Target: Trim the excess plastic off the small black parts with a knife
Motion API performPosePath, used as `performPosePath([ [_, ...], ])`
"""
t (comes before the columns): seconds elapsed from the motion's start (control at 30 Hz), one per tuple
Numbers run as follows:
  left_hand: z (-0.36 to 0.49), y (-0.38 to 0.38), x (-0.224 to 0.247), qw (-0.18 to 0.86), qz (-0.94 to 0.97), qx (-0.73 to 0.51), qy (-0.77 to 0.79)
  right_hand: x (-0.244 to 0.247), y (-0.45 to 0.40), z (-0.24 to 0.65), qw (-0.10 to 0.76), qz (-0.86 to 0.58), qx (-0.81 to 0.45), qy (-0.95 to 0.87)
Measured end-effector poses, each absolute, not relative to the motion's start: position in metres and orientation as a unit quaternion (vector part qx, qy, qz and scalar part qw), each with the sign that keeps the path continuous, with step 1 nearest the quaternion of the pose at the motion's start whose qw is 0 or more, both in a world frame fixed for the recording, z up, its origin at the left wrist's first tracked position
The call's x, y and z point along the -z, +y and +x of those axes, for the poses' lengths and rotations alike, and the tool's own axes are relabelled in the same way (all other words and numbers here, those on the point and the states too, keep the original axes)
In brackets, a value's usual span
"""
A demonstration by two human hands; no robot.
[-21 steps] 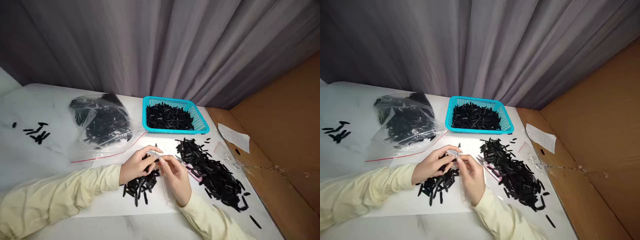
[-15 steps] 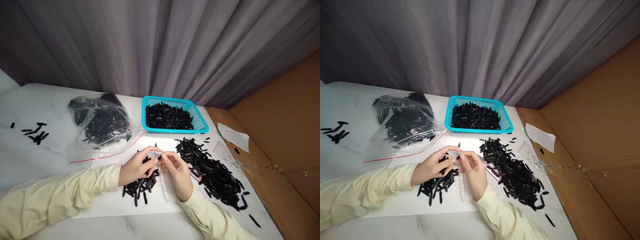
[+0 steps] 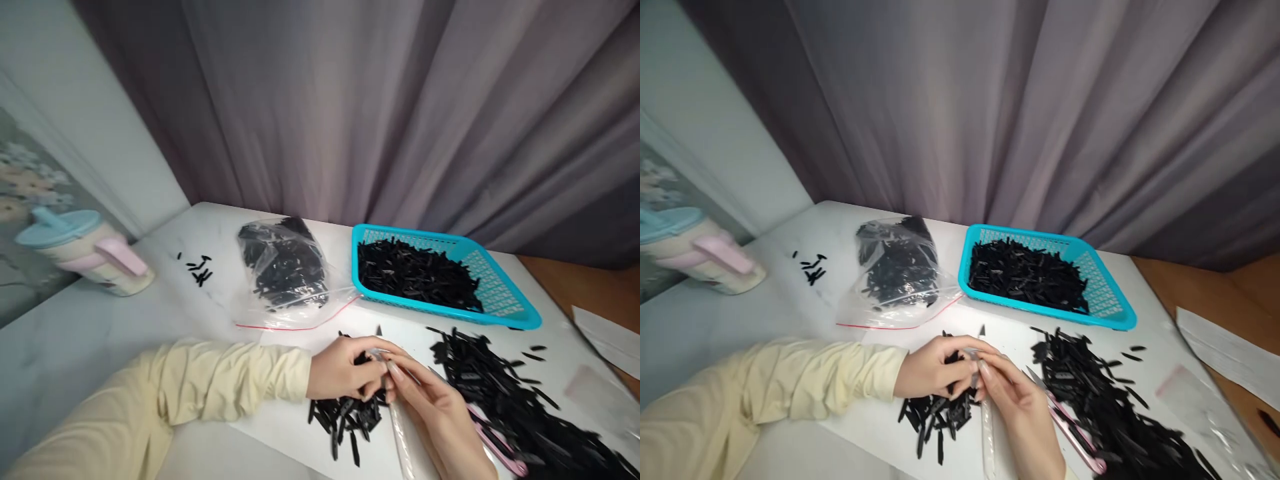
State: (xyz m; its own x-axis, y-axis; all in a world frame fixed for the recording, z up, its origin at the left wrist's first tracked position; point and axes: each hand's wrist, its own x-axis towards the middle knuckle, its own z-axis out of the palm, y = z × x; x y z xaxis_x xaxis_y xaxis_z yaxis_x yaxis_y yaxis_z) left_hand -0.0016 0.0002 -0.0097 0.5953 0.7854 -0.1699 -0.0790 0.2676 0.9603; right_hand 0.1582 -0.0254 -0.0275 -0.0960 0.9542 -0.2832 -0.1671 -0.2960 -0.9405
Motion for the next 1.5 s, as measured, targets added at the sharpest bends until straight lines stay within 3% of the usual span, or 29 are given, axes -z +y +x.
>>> performPosePath([
  [0.43,-0.001,0.001,0.010,0.693,0.542,-0.316,0.355,0.031,-0.022,0.163,0.409,-0.482,-0.663,-0.402],
  [0.97,0.001,-0.004,0.004,0.654,0.541,-0.292,0.441,0.019,-0.023,0.154,0.512,-0.361,-0.712,-0.317],
  [1.5,0.000,-0.004,0.001,0.657,0.539,-0.290,0.441,0.018,-0.022,0.154,0.521,-0.367,-0.707,-0.304],
])
